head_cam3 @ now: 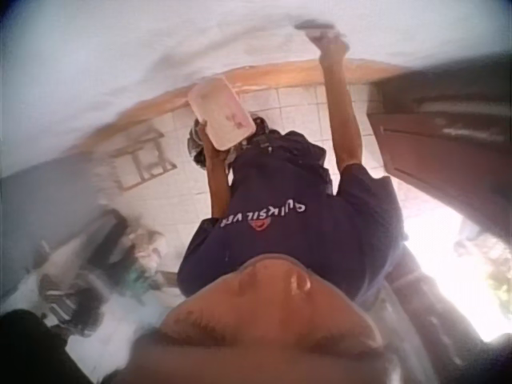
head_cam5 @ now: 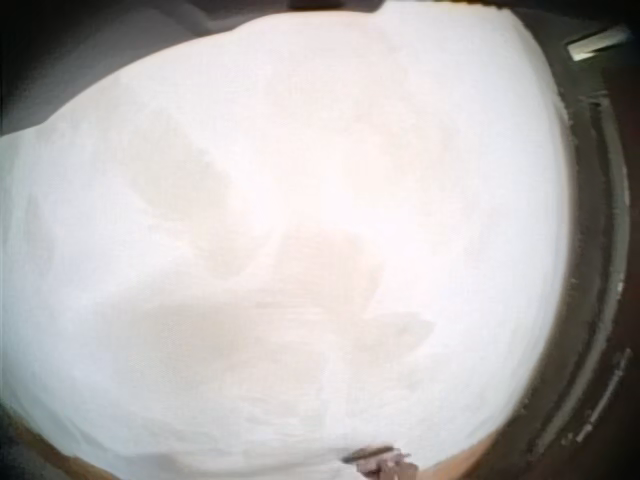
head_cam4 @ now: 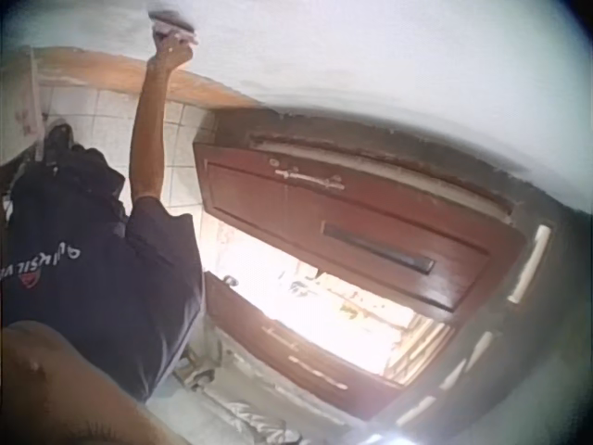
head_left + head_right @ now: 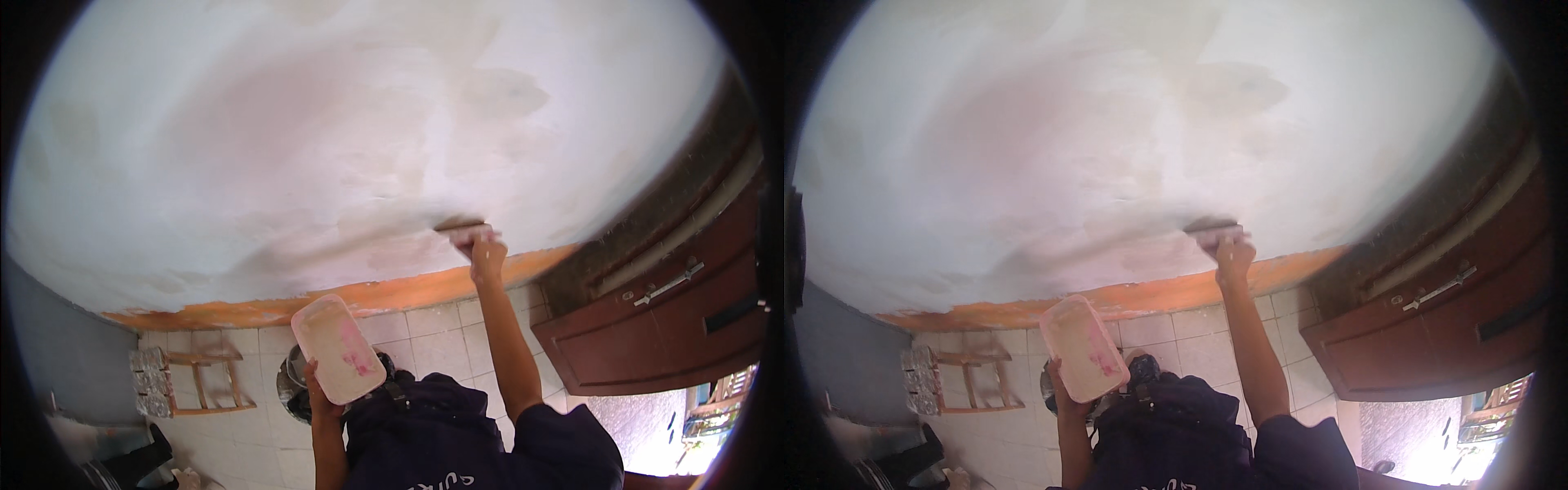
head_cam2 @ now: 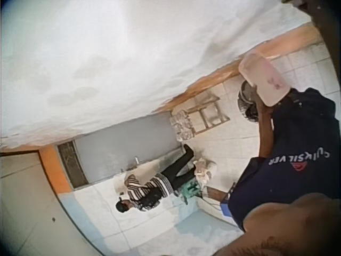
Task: The person applies plaster to the wall using a scraper, repeatedly picking up plaster from a container and smoothing it over the surface.
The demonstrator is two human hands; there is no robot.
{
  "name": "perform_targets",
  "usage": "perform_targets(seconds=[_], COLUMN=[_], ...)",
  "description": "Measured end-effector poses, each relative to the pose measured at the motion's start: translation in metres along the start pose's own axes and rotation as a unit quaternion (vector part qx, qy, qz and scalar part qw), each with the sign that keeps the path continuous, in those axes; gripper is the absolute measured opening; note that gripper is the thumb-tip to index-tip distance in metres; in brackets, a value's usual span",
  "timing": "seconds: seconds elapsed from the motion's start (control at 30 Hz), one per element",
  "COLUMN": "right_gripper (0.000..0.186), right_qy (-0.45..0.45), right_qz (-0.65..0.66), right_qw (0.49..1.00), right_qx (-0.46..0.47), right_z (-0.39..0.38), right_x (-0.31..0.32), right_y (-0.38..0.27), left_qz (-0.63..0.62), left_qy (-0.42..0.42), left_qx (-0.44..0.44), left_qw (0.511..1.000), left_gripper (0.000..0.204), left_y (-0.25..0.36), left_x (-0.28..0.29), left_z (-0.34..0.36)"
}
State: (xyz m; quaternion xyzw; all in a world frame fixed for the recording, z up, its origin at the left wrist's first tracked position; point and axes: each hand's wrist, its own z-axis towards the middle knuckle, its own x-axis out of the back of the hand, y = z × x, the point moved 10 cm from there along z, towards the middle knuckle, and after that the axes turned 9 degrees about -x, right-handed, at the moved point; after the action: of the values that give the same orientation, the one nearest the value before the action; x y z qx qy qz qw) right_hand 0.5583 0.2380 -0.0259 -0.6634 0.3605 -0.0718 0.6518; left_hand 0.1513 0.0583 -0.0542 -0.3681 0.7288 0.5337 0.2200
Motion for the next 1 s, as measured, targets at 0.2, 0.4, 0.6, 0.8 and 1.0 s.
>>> perform_targets(seconds=[0.2,0.4,0.6,0.8,1.0], right_gripper=[0.017,0.014,0.014,0.016,0.02], right_qy=[-0.058,0.032,0.082,-0.044,0.024], right_qz=[0.041,0.009,0.011,0.065,0.05], right_qw=[0.996,0.999,0.995,0.997,0.998], right_qx=[0.05,-0.025,-0.06,0.025,-0.029], right_z=[-0.079,-0.086,-0.017,-0.067,-0.078], right_x=[-0.089,-0.008,0.011,-0.056,0.01], right_y=[-0.155,-0.064,0.012,-0.1,-0.036], left_qz=[-0.042,-0.014,0.01,-0.008,-0.02], left_qy=[-0.026,0.002,-0.017,-0.011,-0.009], left_qx=[0.022,-0.001,0.019,-0.003,-0.014], left_qw=[0.999,1.0,1.0,1.0,1.0], left_gripper=[0.057,0.07,0.069,0.059,0.059], left_y=[0.003,-0.001,-0.006,0.008,0.01], left_x=[-0.006,0.0,0.014,-0.002,-0.005], left_z=[-0.009,-0.006,-0.002,-0.01,-0.012])
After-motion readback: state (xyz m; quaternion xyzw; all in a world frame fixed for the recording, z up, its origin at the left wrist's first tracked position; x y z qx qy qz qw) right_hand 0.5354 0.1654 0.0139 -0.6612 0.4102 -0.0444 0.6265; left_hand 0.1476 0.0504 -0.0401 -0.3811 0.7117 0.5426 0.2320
